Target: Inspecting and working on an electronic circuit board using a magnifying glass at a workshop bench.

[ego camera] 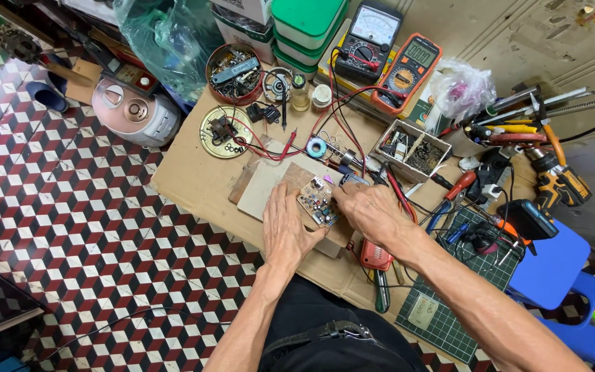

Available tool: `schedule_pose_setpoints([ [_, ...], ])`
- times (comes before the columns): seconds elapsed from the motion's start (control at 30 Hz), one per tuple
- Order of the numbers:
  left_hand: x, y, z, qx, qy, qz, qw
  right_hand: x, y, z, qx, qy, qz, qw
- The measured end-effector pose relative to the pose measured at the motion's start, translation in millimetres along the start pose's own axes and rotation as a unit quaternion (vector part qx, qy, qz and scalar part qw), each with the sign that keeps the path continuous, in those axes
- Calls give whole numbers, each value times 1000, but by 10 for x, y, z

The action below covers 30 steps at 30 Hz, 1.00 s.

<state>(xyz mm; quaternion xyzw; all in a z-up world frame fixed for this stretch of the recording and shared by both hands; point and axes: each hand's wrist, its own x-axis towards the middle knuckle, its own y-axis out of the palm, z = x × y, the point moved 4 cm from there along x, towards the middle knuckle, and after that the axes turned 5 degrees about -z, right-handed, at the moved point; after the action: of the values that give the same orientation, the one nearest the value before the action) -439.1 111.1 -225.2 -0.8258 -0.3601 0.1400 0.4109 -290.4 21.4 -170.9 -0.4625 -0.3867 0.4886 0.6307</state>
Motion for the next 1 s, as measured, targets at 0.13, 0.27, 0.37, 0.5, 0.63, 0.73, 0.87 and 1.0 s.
schedule_pose_setpoints([
  [0.13, 20, -2, -26, 8, 8, 5, 1000, 36, 118, -43, -72, -100, 34, 992],
  [0.27, 36, -19, -47, 5, -2, 12, 1000, 66, 145, -50, -55, -188, -15, 981],
  [0.37, 28, -5, -32, 0, -3, 7, 1000, 43, 194, -107, -89, -177, 49, 979],
  [0.5, 9, -22, -33, -2, 4, -3, 1000, -128, 17, -164, -67, -164, 51, 983],
  [0.63, 11, -118, -71, -13, 17, -10, 1000, -517, 112, -378, -50, 16, 88, 995],
  [0.73, 32, -218, -89, -24, 32, -9, 999, -714, 70, -248, -20, 78, 52, 995],
  [0.87, 57, -382, -174, -35, 69, -26, 997, -835, 47, -112, 281, 316, -115, 899],
  [1.0, 116, -664, -456, -55, 115, -23, 992, -825, 120, 35, 514, 435, -177, 718],
])
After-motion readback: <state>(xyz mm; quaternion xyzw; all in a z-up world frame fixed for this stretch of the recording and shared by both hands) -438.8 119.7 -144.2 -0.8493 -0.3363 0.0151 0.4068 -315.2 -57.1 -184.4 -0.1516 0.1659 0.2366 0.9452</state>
